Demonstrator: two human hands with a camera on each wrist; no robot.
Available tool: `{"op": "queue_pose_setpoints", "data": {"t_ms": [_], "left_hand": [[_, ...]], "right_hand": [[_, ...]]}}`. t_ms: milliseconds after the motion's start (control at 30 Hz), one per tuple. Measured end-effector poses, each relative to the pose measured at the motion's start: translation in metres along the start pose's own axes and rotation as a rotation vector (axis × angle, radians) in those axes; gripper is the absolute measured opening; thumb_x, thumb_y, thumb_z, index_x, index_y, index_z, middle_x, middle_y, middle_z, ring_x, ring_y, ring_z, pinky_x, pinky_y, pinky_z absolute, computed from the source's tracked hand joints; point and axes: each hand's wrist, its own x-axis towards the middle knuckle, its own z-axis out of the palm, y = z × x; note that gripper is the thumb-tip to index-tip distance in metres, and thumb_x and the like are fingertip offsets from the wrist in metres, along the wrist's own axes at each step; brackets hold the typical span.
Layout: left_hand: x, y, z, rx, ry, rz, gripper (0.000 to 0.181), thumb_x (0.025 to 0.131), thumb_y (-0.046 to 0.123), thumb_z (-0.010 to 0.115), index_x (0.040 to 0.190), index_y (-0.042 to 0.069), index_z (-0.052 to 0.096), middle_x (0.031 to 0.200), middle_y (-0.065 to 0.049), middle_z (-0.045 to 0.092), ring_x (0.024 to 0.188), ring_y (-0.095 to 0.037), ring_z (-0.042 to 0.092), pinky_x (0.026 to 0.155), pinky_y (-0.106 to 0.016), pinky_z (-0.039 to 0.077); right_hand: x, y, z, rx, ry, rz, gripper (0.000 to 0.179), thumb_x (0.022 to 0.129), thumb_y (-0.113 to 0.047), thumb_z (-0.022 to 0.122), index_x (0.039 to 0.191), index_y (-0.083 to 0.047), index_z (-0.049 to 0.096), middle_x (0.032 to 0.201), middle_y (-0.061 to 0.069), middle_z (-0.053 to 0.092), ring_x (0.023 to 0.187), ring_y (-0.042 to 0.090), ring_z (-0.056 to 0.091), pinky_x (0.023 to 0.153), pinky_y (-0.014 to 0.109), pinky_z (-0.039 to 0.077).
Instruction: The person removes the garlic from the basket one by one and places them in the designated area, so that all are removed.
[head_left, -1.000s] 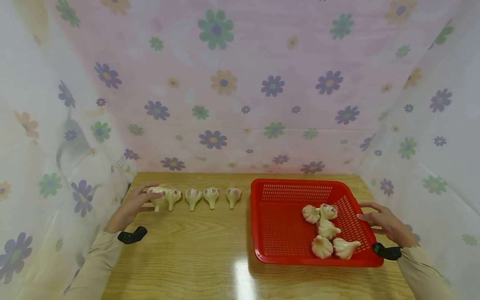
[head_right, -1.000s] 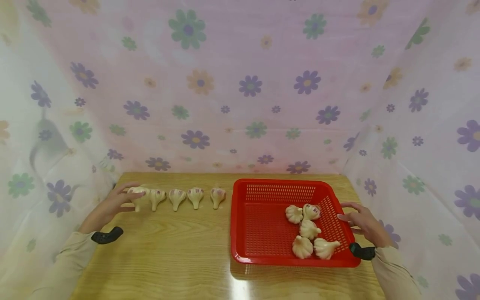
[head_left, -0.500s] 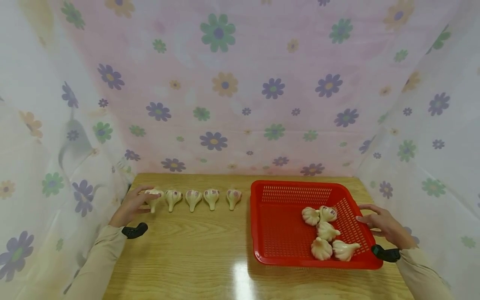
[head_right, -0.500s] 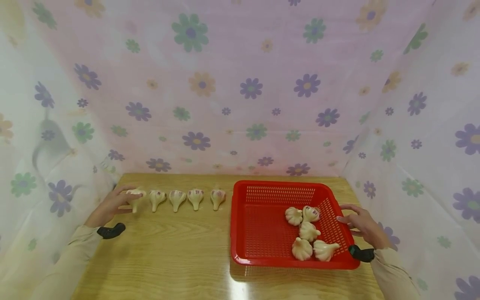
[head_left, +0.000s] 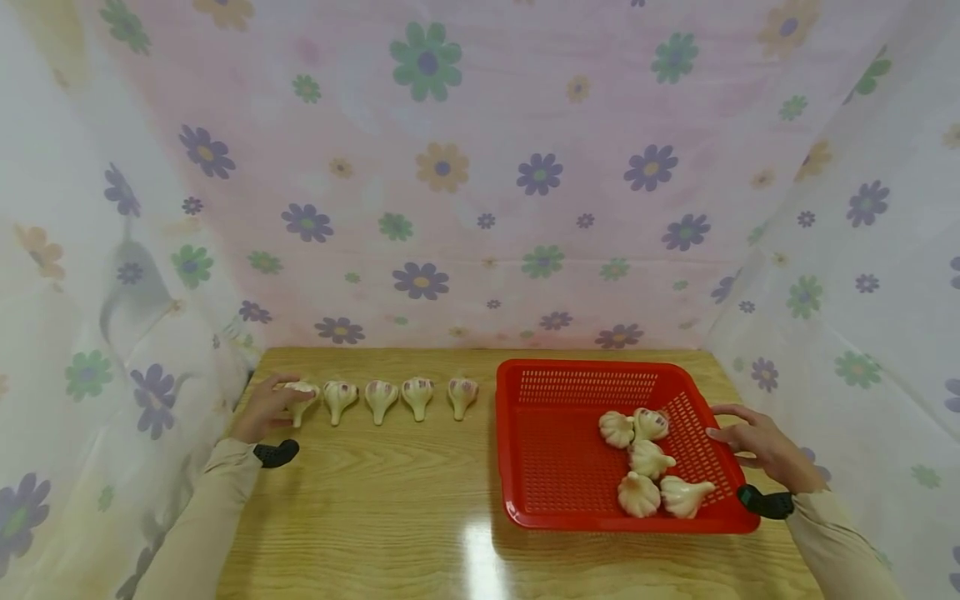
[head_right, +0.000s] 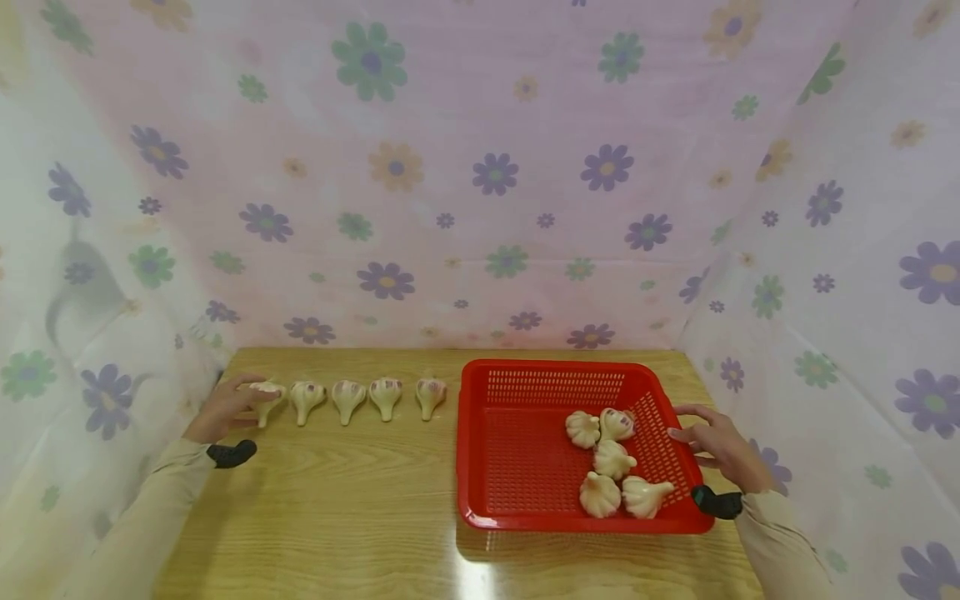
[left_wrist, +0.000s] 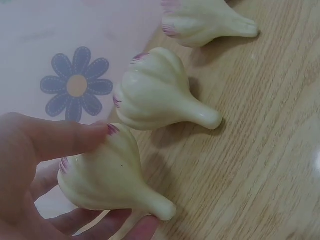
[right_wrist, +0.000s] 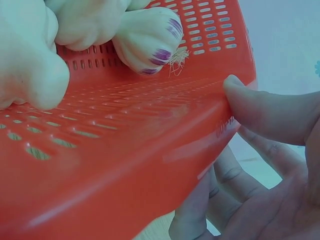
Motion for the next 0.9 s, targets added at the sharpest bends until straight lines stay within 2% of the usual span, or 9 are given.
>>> {"op": "queue_pose_setpoints", "data": {"t_ms": [200, 333, 467, 533, 567, 733, 767, 800, 900], "left_hand": [[0.008, -0.007, 0.004, 0.039, 0.059, 0.014, 0.095, 0.076, 0.048, 0.076, 0.147, 0.010, 0.027, 0.151, -0.022, 0.018, 0.127, -0.044, 0.034, 0.077, -0.048, 0.050], [-0.010, 0.010, 0.011, 0.045, 0.054, 0.005, 0.088, 0.082, 0.043, 0.071, 0.148, 0.008, 0.025, 0.154, -0.021, 0.010, 0.131, -0.044, 0.029, 0.085, -0.054, 0.046], [-0.028, 0.025, 0.019, 0.076, 0.059, 0.011, 0.079, 0.089, 0.034, 0.064, 0.148, 0.002, 0.022, 0.154, -0.025, 0.008, 0.131, -0.046, 0.027, 0.082, -0.054, 0.046], [-0.029, 0.023, 0.019, 0.096, 0.073, 0.028, 0.077, 0.091, 0.033, 0.062, 0.148, 0.000, 0.022, 0.152, -0.028, 0.009, 0.130, -0.048, 0.027, 0.078, -0.051, 0.048], [-0.026, 0.020, 0.018, 0.109, 0.082, 0.042, 0.077, 0.091, 0.033, 0.062, 0.147, -0.001, 0.023, 0.151, -0.030, 0.011, 0.121, -0.046, 0.040, 0.072, -0.050, 0.049], [0.014, -0.024, 0.001, 0.241, 0.168, 0.099, 0.080, 0.090, 0.043, 0.061, 0.148, 0.002, 0.023, 0.147, -0.030, 0.024, 0.115, -0.043, 0.046, 0.076, -0.048, 0.048], [0.021, -0.032, -0.003, 0.265, 0.178, 0.111, 0.082, 0.090, 0.046, 0.060, 0.148, 0.002, 0.022, 0.147, -0.031, 0.025, 0.115, -0.044, 0.047, 0.080, -0.050, 0.047], [0.027, -0.039, -0.005, 0.287, 0.193, 0.116, 0.084, 0.090, 0.048, 0.059, 0.149, 0.003, 0.021, 0.147, -0.029, 0.026, 0.126, -0.046, 0.036, 0.086, -0.052, 0.045], [0.034, -0.047, -0.008, 0.310, 0.235, 0.132, 0.088, 0.085, 0.056, 0.060, 0.149, 0.007, 0.025, 0.145, -0.026, 0.030, 0.124, -0.044, 0.040, 0.086, -0.056, 0.044]], "right_hand": [[-0.001, 0.000, 0.000, 0.000, 0.000, 0.014, 0.071, 0.091, -0.029, 0.063, 0.142, 0.004, 0.026, 0.102, 0.006, 0.066, 0.086, 0.025, 0.065, 0.078, 0.045, 0.053], [-0.002, -0.001, 0.002, -0.004, -0.001, 0.014, 0.071, 0.092, -0.029, 0.062, 0.142, 0.004, 0.025, 0.100, 0.004, 0.066, 0.085, 0.024, 0.065, 0.078, 0.045, 0.052], [-0.002, -0.002, 0.002, -0.003, -0.007, 0.007, 0.070, 0.092, -0.029, 0.062, 0.142, 0.004, 0.025, 0.100, 0.004, 0.066, 0.085, 0.024, 0.065, 0.079, 0.046, 0.052], [-0.001, -0.002, 0.002, -0.003, -0.009, 0.004, 0.070, 0.092, -0.029, 0.062, 0.142, 0.004, 0.025, 0.100, 0.005, 0.066, 0.086, 0.024, 0.065, 0.079, 0.045, 0.052], [-0.001, -0.002, 0.002, -0.003, -0.009, 0.003, 0.070, 0.092, -0.029, 0.062, 0.142, 0.004, 0.025, 0.101, 0.005, 0.066, 0.086, 0.024, 0.065, 0.079, 0.045, 0.052], [0.000, -0.002, 0.001, -0.010, -0.003, 0.008, 0.069, 0.092, -0.029, 0.062, 0.141, 0.004, 0.026, 0.103, 0.007, 0.066, 0.086, 0.024, 0.065, 0.078, 0.045, 0.052], [0.000, -0.002, 0.000, -0.012, -0.001, 0.008, 0.069, 0.092, -0.029, 0.062, 0.141, 0.004, 0.026, 0.103, 0.007, 0.066, 0.085, 0.024, 0.065, 0.078, 0.045, 0.052], [0.000, -0.002, 0.000, -0.013, 0.000, 0.009, 0.069, 0.092, -0.029, 0.062, 0.142, 0.004, 0.026, 0.103, 0.008, 0.066, 0.085, 0.024, 0.065, 0.078, 0.045, 0.053], [-0.001, -0.003, 0.000, -0.014, 0.002, 0.009, 0.070, 0.092, -0.029, 0.062, 0.141, 0.004, 0.026, 0.103, 0.009, 0.066, 0.085, 0.025, 0.065, 0.077, 0.045, 0.053]]}}
